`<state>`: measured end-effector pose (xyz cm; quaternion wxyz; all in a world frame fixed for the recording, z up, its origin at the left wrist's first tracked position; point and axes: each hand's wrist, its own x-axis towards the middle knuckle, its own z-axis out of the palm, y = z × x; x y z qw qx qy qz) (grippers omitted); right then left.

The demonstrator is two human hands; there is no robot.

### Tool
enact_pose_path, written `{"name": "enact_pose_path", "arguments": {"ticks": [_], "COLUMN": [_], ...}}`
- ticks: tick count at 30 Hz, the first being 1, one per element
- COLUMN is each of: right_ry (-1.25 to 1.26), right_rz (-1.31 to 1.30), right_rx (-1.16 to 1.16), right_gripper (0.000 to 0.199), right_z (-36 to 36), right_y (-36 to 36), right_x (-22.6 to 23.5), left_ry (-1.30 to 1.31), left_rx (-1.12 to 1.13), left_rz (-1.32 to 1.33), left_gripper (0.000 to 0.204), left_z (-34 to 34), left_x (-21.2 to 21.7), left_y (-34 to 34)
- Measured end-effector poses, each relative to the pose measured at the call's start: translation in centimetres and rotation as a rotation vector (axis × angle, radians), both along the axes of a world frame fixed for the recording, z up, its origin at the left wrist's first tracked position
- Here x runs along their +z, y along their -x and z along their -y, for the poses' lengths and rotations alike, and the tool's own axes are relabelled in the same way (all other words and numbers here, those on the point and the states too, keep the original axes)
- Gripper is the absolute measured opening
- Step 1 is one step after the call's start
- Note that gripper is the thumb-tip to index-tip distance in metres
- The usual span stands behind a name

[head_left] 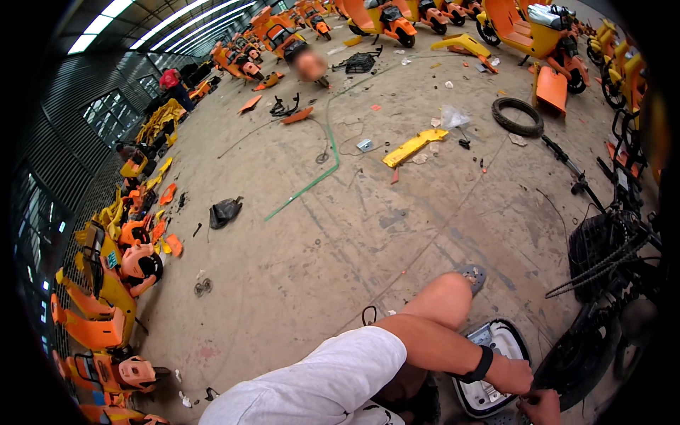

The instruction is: The person sits on the floor and uses a metal tool to manipulate a white plastic scooter component resting on their lap. They repeatedly insert and adjust the tool within the component's interior while surrounded by disassembled scooter parts and tools.

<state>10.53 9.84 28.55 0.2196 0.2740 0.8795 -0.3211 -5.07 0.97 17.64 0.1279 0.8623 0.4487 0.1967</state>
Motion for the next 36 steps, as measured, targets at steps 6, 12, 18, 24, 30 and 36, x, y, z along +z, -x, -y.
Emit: {"name": "enact_pose_path", "arguments": {"ticks": [6,12,18,24,30,36], "right_ry": [0.012,-0.063,0.081,0.292,-0.030,-0.041], "right_rz": [0.030,0.069,-0.028,-0.019,-0.201,-0.261], "right_rx": [-0.023,0.119,0.153,0.072,-0.235,-0.239], "right_gripper": [0.027,0.030,0.036,0.033,0.030,0.048], "right_z": [0.1,0.0,2.5,0.9,1.1,1.3], "right_y": [-0.6,-1.8,-1.1,-0.3,-0.4,-0.8], "right_x": [-0.9,-3.0,-4.9,0.0,1.4,0.0], "left_ry": [-0.113,-0.008,0.212,0.275,0.372,0.345], "left_rx": [0.027,0.129,0.106,0.050,0.102,0.003], "left_rz": [0.143,-0.001,0.109,0.121,0.091,0.012], "left_gripper": [0.007,0.009,0.013,0.032,0.040,0.031], "left_z": [-0.4,0.0,0.5,1.1,1.4,1.1], "left_x": [0.6,0.8,-0.3,0.7,1.4,0.8], "left_y": [0.2,-0.4,-0.6,-0.5,-1.0,-1.3]}}
